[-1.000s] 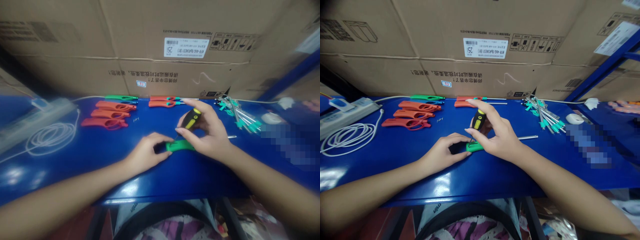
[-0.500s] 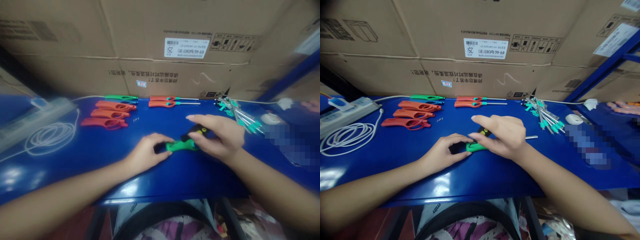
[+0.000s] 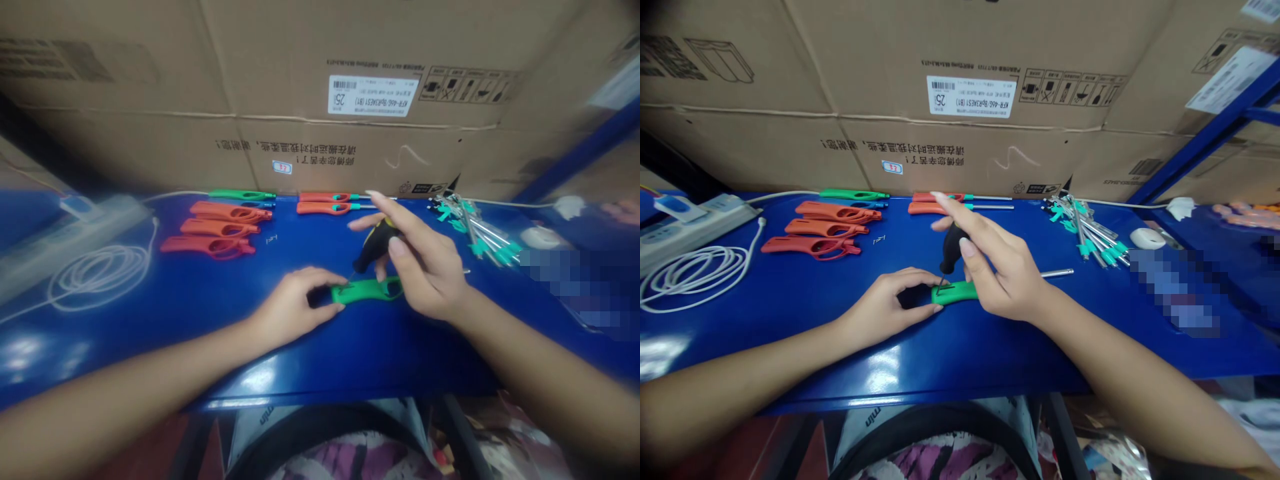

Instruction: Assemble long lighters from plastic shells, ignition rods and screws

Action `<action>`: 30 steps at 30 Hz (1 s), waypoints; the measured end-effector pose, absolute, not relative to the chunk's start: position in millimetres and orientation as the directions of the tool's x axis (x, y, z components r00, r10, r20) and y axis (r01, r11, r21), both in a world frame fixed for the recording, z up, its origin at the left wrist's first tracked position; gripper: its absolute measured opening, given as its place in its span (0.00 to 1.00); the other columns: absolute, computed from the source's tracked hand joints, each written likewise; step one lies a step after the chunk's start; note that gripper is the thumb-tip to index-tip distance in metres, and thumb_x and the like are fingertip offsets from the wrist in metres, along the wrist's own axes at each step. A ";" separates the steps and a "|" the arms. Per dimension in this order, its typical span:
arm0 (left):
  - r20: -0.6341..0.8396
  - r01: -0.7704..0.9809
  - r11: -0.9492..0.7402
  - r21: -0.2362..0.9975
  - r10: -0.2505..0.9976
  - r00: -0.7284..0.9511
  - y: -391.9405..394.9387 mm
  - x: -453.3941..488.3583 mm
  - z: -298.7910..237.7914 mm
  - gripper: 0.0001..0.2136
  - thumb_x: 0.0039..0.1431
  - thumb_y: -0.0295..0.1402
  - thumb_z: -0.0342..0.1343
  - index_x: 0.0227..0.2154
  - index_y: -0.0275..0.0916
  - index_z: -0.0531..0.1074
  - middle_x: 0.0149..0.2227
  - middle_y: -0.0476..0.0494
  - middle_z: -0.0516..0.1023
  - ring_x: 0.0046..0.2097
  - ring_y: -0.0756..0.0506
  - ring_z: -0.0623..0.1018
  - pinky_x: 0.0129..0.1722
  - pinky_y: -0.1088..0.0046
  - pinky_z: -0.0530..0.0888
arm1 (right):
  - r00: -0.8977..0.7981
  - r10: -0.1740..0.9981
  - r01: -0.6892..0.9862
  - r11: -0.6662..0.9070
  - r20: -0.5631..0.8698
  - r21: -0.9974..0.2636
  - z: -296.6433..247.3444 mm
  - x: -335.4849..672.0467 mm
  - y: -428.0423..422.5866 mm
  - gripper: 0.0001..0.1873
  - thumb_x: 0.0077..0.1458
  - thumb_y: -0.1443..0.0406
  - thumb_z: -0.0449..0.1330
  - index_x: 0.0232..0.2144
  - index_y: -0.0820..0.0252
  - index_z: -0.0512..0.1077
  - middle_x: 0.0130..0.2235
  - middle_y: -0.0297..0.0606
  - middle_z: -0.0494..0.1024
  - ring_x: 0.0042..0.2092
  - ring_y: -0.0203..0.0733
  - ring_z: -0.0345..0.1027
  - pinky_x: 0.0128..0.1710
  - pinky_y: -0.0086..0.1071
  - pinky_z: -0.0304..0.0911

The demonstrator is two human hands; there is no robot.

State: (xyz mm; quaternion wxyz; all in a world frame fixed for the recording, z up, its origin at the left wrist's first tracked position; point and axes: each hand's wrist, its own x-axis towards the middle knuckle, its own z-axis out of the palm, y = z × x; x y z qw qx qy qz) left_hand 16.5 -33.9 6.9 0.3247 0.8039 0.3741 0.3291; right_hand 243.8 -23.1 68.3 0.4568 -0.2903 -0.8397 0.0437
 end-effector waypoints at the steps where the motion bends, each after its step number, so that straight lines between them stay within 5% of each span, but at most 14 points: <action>1: 0.288 0.389 -0.512 0.766 0.814 0.504 -34.0 16.5 6.8 0.13 0.57 0.30 0.66 0.46 0.40 0.78 0.47 0.43 0.83 0.49 0.43 0.80 0.54 0.63 0.74 | -0.401 0.544 0.428 0.822 0.737 -0.375 68.5 242.3 -22.8 0.21 0.69 0.61 0.50 0.63 0.48 0.65 0.48 0.40 0.80 0.35 0.42 0.77 0.35 0.37 0.75; 6: 0.298 0.393 -0.526 0.755 0.808 0.509 -33.9 16.5 7.5 0.13 0.57 0.30 0.66 0.46 0.39 0.79 0.47 0.44 0.83 0.49 0.43 0.80 0.54 0.64 0.74 | -0.337 0.404 0.542 0.822 0.850 -0.176 72.4 242.4 -21.4 0.13 0.62 0.60 0.63 0.49 0.53 0.76 0.32 0.36 0.79 0.30 0.39 0.72 0.32 0.33 0.71; 12: 0.307 0.385 -0.532 0.755 0.804 0.509 -33.7 17.1 6.8 0.12 0.56 0.29 0.66 0.44 0.38 0.79 0.47 0.42 0.83 0.49 0.42 0.80 0.54 0.62 0.74 | -0.497 0.630 0.276 0.766 0.597 -0.580 70.1 239.9 -21.2 0.23 0.71 0.64 0.48 0.66 0.52 0.58 0.52 0.42 0.76 0.30 0.33 0.72 0.29 0.30 0.72; 18: 0.328 0.381 -0.553 0.741 0.793 0.514 -33.4 17.3 5.5 0.13 0.57 0.29 0.65 0.45 0.39 0.79 0.46 0.43 0.83 0.48 0.43 0.81 0.53 0.63 0.75 | -0.392 0.522 0.443 0.829 0.758 -0.342 70.7 240.5 -19.8 0.16 0.62 0.60 0.62 0.52 0.54 0.72 0.42 0.39 0.80 0.35 0.39 0.76 0.36 0.31 0.73; 22: 0.335 0.371 -0.554 0.745 0.792 0.511 -32.8 17.2 5.2 0.12 0.56 0.29 0.66 0.44 0.38 0.79 0.46 0.43 0.83 0.48 0.43 0.81 0.54 0.63 0.75 | -0.448 0.682 0.314 0.726 0.579 -0.612 71.6 242.1 -19.9 0.25 0.71 0.60 0.47 0.68 0.49 0.55 0.56 0.43 0.75 0.28 0.33 0.74 0.29 0.30 0.74; 24: 0.330 0.372 -0.550 0.748 0.794 0.511 -32.9 17.0 5.4 0.12 0.56 0.29 0.66 0.44 0.38 0.79 0.46 0.42 0.83 0.48 0.43 0.81 0.54 0.62 0.75 | -0.449 0.700 0.262 0.697 0.555 -0.667 70.1 242.0 -18.4 0.25 0.70 0.60 0.50 0.67 0.49 0.56 0.54 0.42 0.77 0.27 0.32 0.73 0.27 0.29 0.73; 28: 0.326 0.373 -0.551 0.747 0.792 0.517 -33.1 17.0 5.7 0.12 0.56 0.29 0.66 0.44 0.38 0.79 0.46 0.42 0.83 0.49 0.42 0.80 0.53 0.62 0.75 | -0.287 0.609 0.396 0.778 0.740 -0.487 66.7 243.2 -15.9 0.19 0.60 0.60 0.65 0.54 0.52 0.74 0.40 0.37 0.82 0.32 0.39 0.76 0.32 0.32 0.75; 30: 0.338 0.363 -0.560 0.745 0.786 0.518 -32.9 17.3 5.4 0.12 0.56 0.29 0.66 0.44 0.37 0.79 0.45 0.42 0.83 0.48 0.42 0.81 0.53 0.62 0.75 | -0.274 0.578 0.424 0.790 0.769 -0.443 67.2 244.2 -16.4 0.18 0.63 0.59 0.62 0.55 0.51 0.74 0.43 0.39 0.82 0.31 0.39 0.76 0.34 0.34 0.76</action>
